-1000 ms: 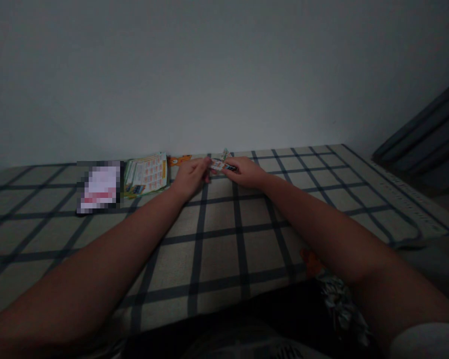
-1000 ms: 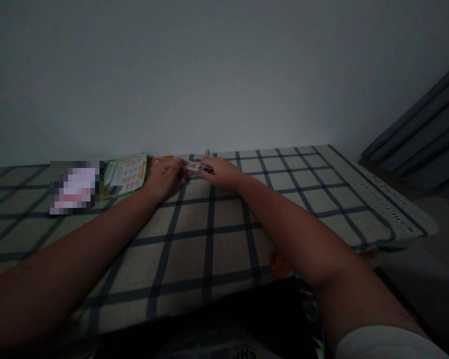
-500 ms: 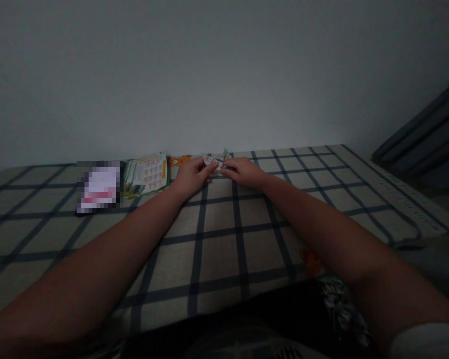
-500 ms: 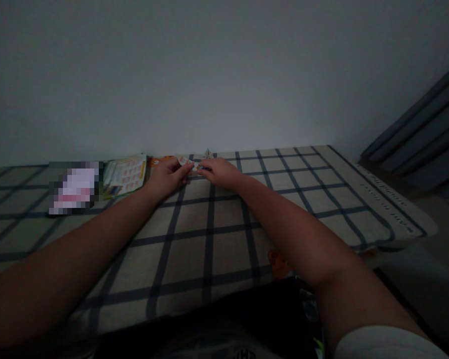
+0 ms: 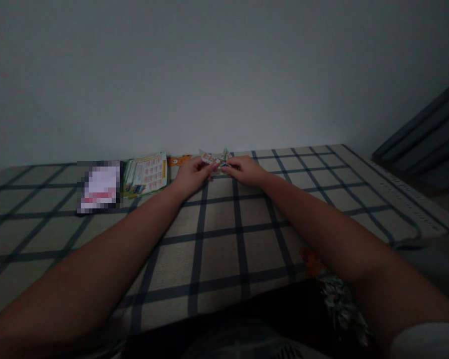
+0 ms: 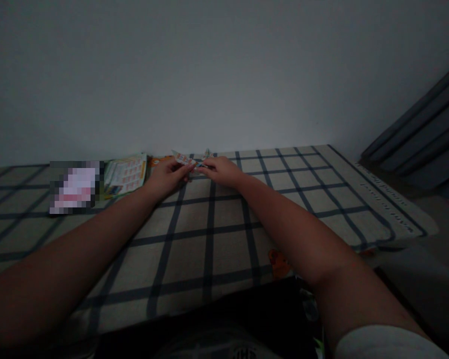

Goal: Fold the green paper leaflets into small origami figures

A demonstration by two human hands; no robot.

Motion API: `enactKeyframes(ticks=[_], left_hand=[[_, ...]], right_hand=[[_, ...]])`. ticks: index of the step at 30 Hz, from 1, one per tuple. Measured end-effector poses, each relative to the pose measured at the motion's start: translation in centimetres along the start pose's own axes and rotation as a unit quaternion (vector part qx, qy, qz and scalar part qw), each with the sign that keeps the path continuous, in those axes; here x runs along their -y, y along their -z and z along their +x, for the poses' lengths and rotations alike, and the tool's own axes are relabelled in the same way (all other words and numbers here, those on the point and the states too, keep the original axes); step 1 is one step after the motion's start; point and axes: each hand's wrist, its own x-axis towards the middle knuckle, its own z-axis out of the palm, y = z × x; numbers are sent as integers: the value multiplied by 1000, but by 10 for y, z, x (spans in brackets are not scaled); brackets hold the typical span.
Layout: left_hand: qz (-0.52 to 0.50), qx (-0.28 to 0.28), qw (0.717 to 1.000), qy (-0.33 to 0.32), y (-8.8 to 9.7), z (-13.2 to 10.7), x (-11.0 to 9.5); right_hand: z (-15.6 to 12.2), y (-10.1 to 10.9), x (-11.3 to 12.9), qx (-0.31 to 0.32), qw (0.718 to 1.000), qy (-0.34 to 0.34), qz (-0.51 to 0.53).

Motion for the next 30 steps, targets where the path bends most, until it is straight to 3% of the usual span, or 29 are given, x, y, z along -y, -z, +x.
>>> enactKeyframes(ticks=[7,14,19,22,26,30], left_hand=[[4,-42,999,2,-1,0,-5],[1,-38,999,9,-2,0,-4],[-45,-23,998,33,-2,3,3],[-94,-26,994,46,-1,6,6],[-106,-28,993,53,0,6,5],[-107,-20,992,62,0,6,9]], right_hand=[[1,5,7,-8,1000,-1,7],[0,2,3,31,995,-38,84],[-1,3,3,-2,999,-2,-51],[-2,4,4,-21,993,-26,-114],[-4,4,8,-17,987,-74,-145],[-5,5,11,-3,988,-69,-141]])
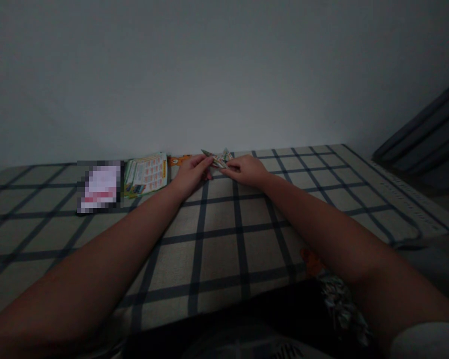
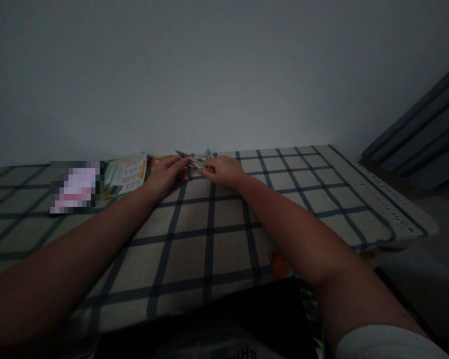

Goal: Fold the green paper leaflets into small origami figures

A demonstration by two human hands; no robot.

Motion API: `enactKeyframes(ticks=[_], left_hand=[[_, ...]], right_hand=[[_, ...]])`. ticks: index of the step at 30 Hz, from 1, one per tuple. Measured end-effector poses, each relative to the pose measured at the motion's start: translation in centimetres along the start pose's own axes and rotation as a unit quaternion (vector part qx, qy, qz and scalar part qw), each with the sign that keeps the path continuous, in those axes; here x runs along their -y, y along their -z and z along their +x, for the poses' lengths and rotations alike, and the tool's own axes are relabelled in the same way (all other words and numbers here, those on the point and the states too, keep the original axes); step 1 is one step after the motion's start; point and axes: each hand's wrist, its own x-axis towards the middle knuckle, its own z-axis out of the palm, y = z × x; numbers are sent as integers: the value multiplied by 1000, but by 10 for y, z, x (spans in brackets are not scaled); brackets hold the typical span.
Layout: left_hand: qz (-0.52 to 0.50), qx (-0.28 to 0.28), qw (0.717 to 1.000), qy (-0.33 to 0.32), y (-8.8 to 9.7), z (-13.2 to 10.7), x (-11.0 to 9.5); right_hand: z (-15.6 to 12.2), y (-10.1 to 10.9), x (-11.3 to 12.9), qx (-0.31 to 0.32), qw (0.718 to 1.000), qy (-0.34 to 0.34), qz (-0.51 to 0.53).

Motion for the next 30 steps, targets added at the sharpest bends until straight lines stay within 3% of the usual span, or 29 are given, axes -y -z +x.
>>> enactKeyframes(ticks=[8,12,18,23,27,30], left_hand=[[21,38,999,-4,3,0,14],[35,50,998,-9,4,-2,11],[121,85,988,-43,3,-7,4],[210,71,968,-115,0,-9,3],[279,61,950,-128,0,-9,-3],[298,56,944,-128,1,-9,-6]], right_hand=[[-1,-1,1,-12,999,18,44],[0,-2,0,1,998,53,47],[-1,2,4,20,999,43,7],[1,0,3,14,999,39,7],[3,-3,1,2,997,57,60],[3,-4,3,10,996,28,83]])
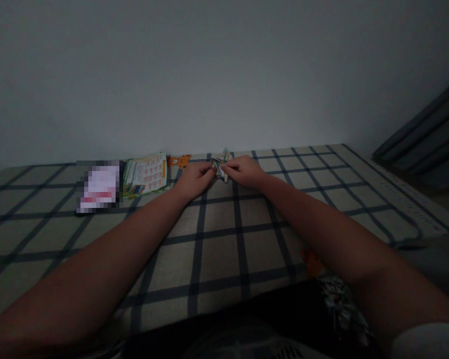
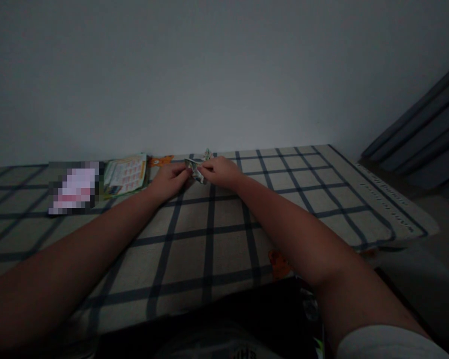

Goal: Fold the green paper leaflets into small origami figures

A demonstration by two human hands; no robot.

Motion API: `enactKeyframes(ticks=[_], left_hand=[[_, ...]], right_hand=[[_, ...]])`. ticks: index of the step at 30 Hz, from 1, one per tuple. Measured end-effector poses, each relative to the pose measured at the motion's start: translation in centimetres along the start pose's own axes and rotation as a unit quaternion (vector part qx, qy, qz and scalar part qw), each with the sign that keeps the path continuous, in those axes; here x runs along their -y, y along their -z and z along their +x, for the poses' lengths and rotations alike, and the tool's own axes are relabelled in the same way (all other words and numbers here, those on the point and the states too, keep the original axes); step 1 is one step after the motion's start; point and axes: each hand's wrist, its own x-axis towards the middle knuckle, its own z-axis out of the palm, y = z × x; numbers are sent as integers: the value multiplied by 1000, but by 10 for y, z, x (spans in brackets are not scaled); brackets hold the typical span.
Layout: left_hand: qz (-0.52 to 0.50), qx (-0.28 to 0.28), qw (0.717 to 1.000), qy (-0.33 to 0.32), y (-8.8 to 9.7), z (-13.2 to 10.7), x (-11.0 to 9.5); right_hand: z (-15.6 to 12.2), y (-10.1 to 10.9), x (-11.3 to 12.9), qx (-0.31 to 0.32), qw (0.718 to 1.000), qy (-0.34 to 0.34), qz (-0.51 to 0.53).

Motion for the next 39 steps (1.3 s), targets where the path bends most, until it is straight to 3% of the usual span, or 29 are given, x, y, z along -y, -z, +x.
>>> enactKeyframes(ticks=[4,9,28,39], left_hand=[[12,-6,1000,15,0,-1,2],[26,-1,1000,18,0,-2,1],[36,27,998,54,-1,1,-1],[19,36,997,61,0,2,-4]], right_hand=[[-1,-2,4,-6,999,-31,12],[-2,-2,5,-28,999,-22,3],[4,5,1,33,998,-33,49],[4,4,-2,26,995,-55,73]])
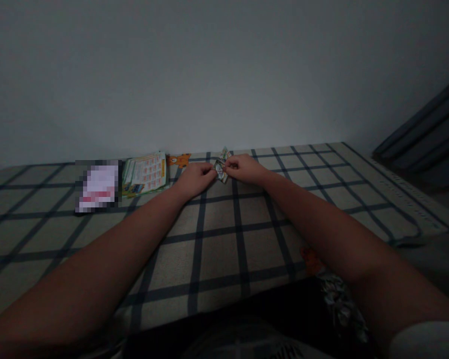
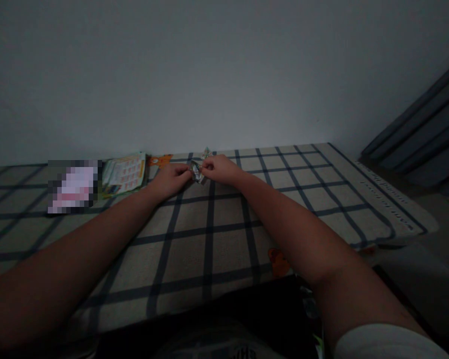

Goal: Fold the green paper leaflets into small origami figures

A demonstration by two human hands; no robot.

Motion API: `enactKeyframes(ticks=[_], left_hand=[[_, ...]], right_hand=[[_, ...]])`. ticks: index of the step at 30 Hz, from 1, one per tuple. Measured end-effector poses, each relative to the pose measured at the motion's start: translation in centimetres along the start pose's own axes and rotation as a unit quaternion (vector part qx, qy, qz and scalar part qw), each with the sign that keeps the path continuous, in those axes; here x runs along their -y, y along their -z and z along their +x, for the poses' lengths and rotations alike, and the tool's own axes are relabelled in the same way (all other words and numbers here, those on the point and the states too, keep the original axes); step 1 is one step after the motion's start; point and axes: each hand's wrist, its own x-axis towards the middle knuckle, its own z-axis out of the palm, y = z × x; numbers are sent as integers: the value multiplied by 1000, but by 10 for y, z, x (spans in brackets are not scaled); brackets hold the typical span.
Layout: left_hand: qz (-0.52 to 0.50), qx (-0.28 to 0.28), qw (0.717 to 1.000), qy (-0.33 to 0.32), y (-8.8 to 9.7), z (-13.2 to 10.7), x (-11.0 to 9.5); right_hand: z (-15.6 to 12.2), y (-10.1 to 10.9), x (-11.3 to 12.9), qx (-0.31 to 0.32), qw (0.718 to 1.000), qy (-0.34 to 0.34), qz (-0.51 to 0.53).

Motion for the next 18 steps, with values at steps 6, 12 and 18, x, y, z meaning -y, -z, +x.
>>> enactKeyframes(ticks=[6,12,18], left_hand=[[-43,-26,998,32,-3,2,8],[-74,-8,996,43,-3,3,10],[-120,-23,990,75,-5,5,13]], right_hand=[[0,-1,0,-20,1000,-19,13],[2,-2,-6,-25,999,-21,37],[1,-5,-8,-53,997,-7,62]])
